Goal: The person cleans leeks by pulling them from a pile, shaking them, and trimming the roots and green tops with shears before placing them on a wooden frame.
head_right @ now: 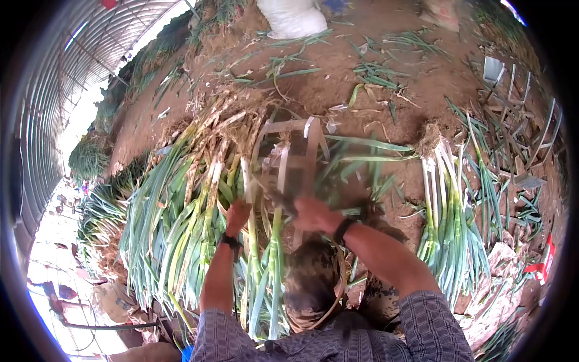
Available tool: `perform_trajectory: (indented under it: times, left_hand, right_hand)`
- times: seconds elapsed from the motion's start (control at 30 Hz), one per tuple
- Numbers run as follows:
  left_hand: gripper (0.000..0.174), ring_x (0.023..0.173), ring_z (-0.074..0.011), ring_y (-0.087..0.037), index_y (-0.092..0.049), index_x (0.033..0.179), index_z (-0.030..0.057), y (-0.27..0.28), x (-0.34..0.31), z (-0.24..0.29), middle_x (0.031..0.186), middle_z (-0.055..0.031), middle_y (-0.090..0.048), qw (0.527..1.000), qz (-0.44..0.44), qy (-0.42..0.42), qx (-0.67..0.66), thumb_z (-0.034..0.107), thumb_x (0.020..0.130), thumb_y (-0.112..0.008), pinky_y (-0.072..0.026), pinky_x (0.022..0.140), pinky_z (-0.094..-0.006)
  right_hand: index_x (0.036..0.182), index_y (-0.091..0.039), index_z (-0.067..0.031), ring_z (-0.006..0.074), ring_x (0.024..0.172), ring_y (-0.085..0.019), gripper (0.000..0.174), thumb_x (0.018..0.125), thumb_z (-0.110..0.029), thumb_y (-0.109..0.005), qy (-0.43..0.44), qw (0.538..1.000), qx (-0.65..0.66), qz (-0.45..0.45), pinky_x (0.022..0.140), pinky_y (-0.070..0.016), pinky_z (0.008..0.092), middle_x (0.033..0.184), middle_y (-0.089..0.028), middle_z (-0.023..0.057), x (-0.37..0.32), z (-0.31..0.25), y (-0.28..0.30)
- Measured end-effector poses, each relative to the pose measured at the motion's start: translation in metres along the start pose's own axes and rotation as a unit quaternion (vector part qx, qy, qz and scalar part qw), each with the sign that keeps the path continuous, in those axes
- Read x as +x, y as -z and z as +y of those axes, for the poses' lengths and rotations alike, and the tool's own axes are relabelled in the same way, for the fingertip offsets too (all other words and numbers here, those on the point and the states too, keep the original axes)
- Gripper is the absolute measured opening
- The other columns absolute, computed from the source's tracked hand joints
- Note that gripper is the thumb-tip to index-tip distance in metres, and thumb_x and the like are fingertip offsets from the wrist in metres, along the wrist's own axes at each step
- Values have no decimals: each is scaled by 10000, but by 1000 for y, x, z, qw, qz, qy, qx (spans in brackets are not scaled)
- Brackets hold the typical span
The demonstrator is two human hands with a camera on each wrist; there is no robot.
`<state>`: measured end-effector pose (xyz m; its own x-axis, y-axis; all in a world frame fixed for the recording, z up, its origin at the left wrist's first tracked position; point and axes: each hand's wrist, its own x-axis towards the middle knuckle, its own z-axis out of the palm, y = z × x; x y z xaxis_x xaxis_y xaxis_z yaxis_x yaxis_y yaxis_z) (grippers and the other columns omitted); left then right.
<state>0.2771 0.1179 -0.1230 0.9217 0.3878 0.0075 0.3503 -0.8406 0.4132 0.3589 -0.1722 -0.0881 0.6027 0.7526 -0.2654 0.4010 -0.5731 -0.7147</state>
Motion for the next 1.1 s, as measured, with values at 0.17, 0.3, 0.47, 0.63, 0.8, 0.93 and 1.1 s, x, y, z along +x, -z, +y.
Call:
perform_trajectory:
  times: [0.17, 0.3, 0.47, 0.63, 0.8, 0.93, 1.1]
  left_hand:
    - [201, 765, -364, -650, -626, 896, -8, -3, -24, -4, 793, -240, -639, 995, 51, -69, -56, 188, 858, -625, -508, 653, -405]
    - [115, 662, -208, -545, -647, 927, 93, -64, -13, -85, 816, -42, -591, 979, 64, -85, -174, 184, 909, -580, -472, 607, -349]
    - [179, 859, -103, -546, -618, 971, 30, -38, -39, -51, 880, -10, -616, 864, -41, 61, -499, 208, 966, -592, -435, 716, -251]
    - [295, 760, -127, -601, -594, 1047, 27, -11, -60, -10, 832, -40, -624, 822, -36, 71, -563, 309, 961, -595, -491, 653, -260]
    - [304, 594, -163, -590, -591, 1004, 55, 4, -57, -7, 745, -65, -595, 766, -160, 109, -613, 352, 939, -605, -522, 519, -319]
    - [288, 568, -172, -609, -610, 942, 34, 4, -56, -14, 727, -79, -618, 772, -62, 122, -620, 317, 906, -652, -521, 458, -309]
    - [245, 613, -169, -641, -638, 932, 5, -6, -38, -36, 732, -70, -645, 890, 36, 149, -429, 225, 840, -694, -536, 475, -318]
  right_hand:
    - [956, -572, 3, 391, 833, -640, 403, 747, -306, -723, 26, 999, 25, 12, 722, -496, 467, 871, -634, 223, -1, -2, 2]
    - [977, -565, -7, 397, 819, -634, 393, 757, -291, -724, 16, 998, 52, 35, 721, -497, 474, 877, -630, 223, -10, -13, 15]
    - [992, -560, -28, 399, 798, -627, 367, 769, -274, -716, 48, 996, 65, 42, 704, -498, 475, 844, -627, 217, -11, -12, 11]
    - [1014, -560, -39, 398, 795, -627, 369, 772, -270, -716, 68, 997, 19, 20, 695, -504, 468, 846, -629, 206, -16, -23, 21]
    - [1036, -556, -25, 402, 822, -630, 393, 777, -275, -714, 46, 998, 27, 23, 712, -507, 471, 842, -617, 225, -10, -13, 14]
    - [1025, -561, -17, 418, 786, -629, 392, 780, -288, -703, 110, 993, 32, 13, 694, -507, 479, 790, -609, 243, -31, -32, 15]
    - [1087, -553, -12, 307, 757, -624, 335, 782, -74, -676, 120, 991, -26, -47, 638, -514, 429, 906, -612, 217, -41, -54, 25]
